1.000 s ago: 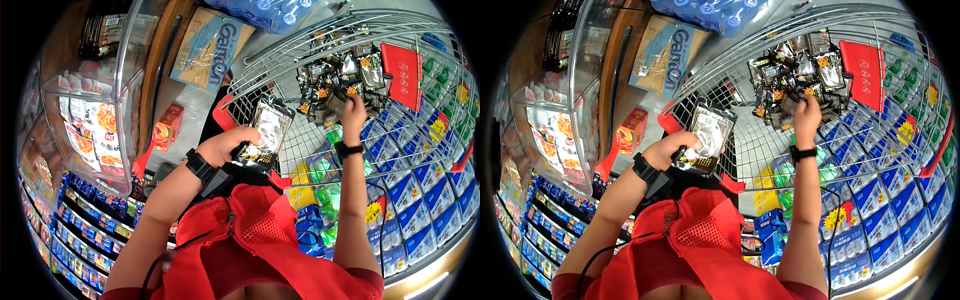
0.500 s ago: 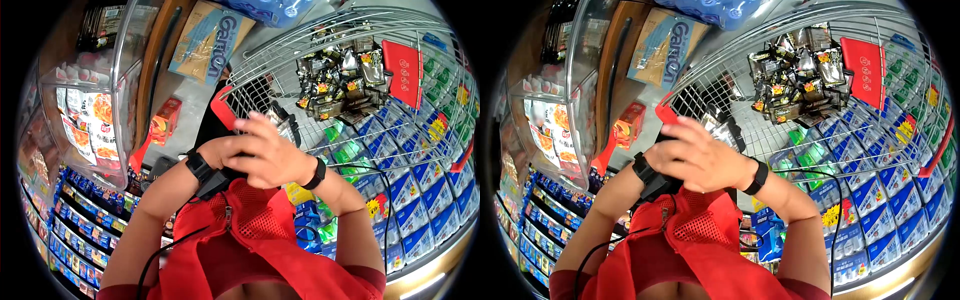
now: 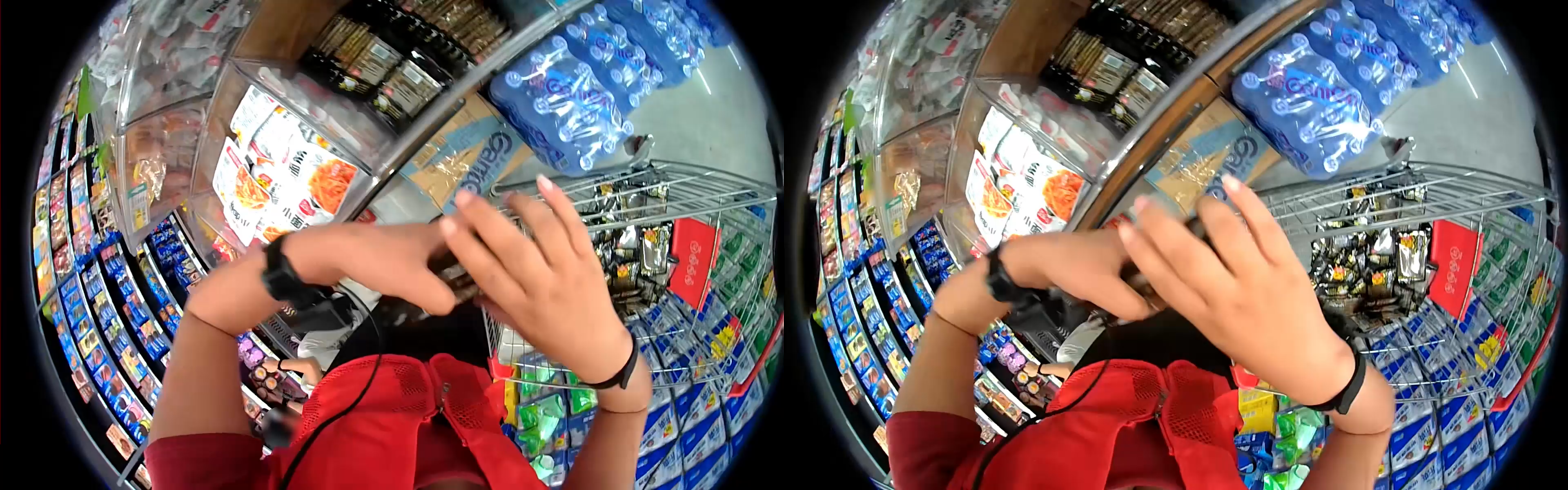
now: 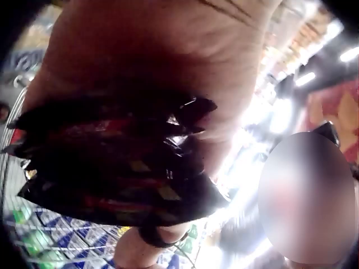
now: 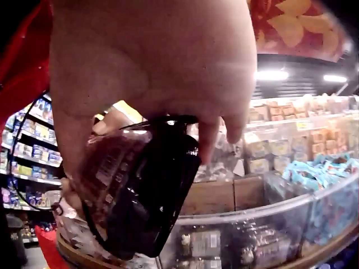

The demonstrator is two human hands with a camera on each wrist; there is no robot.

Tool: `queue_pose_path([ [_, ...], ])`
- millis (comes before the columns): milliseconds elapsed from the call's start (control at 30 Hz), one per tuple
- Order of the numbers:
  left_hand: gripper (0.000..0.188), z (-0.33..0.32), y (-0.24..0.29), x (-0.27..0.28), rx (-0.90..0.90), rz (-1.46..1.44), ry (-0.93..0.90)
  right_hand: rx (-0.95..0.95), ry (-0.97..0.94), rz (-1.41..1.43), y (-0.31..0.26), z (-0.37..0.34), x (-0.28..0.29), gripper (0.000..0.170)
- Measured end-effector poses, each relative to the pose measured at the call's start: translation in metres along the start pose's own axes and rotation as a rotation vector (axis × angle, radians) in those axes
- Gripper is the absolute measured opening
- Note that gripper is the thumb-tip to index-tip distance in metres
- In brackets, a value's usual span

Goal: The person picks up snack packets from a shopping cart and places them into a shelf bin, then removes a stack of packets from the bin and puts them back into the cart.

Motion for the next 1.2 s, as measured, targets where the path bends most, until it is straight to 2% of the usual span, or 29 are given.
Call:
queue_pose_path([
  [33, 0.044, -0.014, 0.006, 0.016, 0.032, -0.012, 0.147, -0.014, 0.072, -0.046, 0.001, 0.014, -0.007, 0.052],
  [67, 0.042, -0.019, 0.005, 0.03, -0.096, -0.054, 0.228, 0.0, 0.123, -0.092, 0.0, 0.03, -0.01, 0.045],
  [100, 0.04, -0.032, 0.018, 0.041, -0.117, -0.033, 0.316, 0.016, 0.172, -0.135, 0.0, 0.047, -0.01, 0.039],
  [133, 0.037, -0.033, 0.016, 0.052, -0.143, -0.013, 0.298, 0.073, 0.173, -0.23, 0.001, 0.067, -0.003, 0.033],
  [233, 0.022, -0.038, 0.029, 0.094, -0.313, -0.016, 0.269, 0.219, 0.255, -0.329, 0.013, 0.121, -0.007, 0.025],
  [300, 0.027, -0.039, 0.032, 0.13, -0.235, 0.166, 0.452, 0.317, 0.256, -0.27, 0.031, 0.157, -0.02, 0.036],
  [333, 0.031, -0.037, 0.033, 0.143, -0.297, 0.175, 0.506, 0.288, 0.164, -0.144, 0.053, 0.167, -0.036, 0.049],
  [367, 0.036, -0.032, 0.031, 0.156, -0.357, 0.182, 0.559, 0.383, 0.201, -0.191, 0.063, 0.182, -0.042, 0.03],
  [400, 0.042, -0.017, 0.018, 0.176, -0.263, 0.277, 0.57, 0.376, 0.12, -0.174, 0.069, 0.193, -0.049, 0.032],
  [433, 0.048, -0.018, 0.021, 0.181, -0.263, 0.221, 0.554, 0.367, 0.041, -0.157, 0.074, 0.203, -0.055, 0.035],
  [500, 0.06, -0.002, 0.003, 0.2, -0.398, 0.06, 0.412, 0.335, -0.027, -0.072, 0.086, 0.213, -0.074, 0.035],
  [567, 0.096, 0.01, -0.01, 0.217, -0.307, -0.08, 0.193, 0.245, -0.12, 0.019, 0.098, 0.207, -0.1, 0.032],
  [600, 0.121, 0.029, -0.029, 0.24, -0.187, -0.019, 0.194, 0.275, -0.159, -0.035, 0.099, 0.201, -0.105, 0.031],
  [633, 0.126, 0.032, -0.033, 0.247, -0.043, -0.219, 0.148, 0.304, -0.198, -0.088, 0.097, 0.194, -0.11, 0.031],
  [667, 0.125, 0.036, -0.038, 0.249, 0.048, -0.23, 0.139, 0.301, -0.325, -0.171, 0.097, 0.187, -0.12, 0.031],
  [700, 0.124, 0.039, -0.04, 0.251, 0.134, -0.239, 0.135, 0.282, -0.285, -0.144, 0.102, 0.179, -0.127, 0.028],
  [733, 0.114, 0.048, -0.046, 0.251, 0.179, -0.016, 0.208, 0.278, -0.287, -0.137, 0.101, 0.18, -0.123, 0.034],
  [767, 0.092, 0.059, -0.05, 0.251, 0.183, 0.286, 0.364, 0.271, -0.285, -0.128, 0.1, 0.182, -0.121, 0.042],
  [800, 0.066, 0.085, -0.059, 0.255, 0.267, 0.605, 0.424, 0.267, -0.281, -0.126, 0.1, 0.184, -0.123, 0.042],
  [867, 0.047, 0.107, -0.05, 0.241, 0.3, 0.724, 0.456, 0.21, -0.396, -0.103, 0.096, 0.186, -0.136, 0.032],
  [900, 0.047, 0.115, -0.051, 0.245, 0.299, 0.733, 0.458, 0.206, -0.389, -0.107, 0.094, 0.186, -0.141, 0.032],
  [933, 0.041, 0.135, -0.058, 0.255, 0.23, 0.561, 0.563, 0.201, -0.393, -0.122, 0.093, 0.185, -0.146, 0.027],
  [1000, 0.034, 0.169, -0.075, 0.268, 0.117, 0.435, 0.674, 0.194, -0.43, -0.175, 0.092, 0.185, -0.153, 0.02],
  [1067, 0.028, 0.183, -0.083, 0.276, 0.054, 0.437, 0.716, 0.147, -0.393, -0.169, 0.097, 0.181, -0.159, 0.019],
  [1133, 0.027, 0.175, -0.069, 0.274, 0.025, 0.702, 0.699, 0.1, -0.382, -0.179, 0.098, 0.179, -0.17, 0.019],
  [1167, 0.027, 0.167, -0.062, 0.272, 0.026, 0.707, 0.7, 0.099, -0.377, -0.18, 0.099, 0.179, -0.172, 0.019],
  [1200, 0.025, 0.155, -0.055, 0.271, 0.112, 0.65, 0.697, 0.076, -0.394, -0.201, 0.1, 0.179, -0.173, 0.02],
])
Point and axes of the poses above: each hand's wrist, its own z-axis towards the middle knuckle, its own x-axis out of the back of the hand, y = z × x, the point moved 3 cm from there along z, towards the middle knuckle, and after that the axes turned 14 degrees about y, right-handed, at the moved point
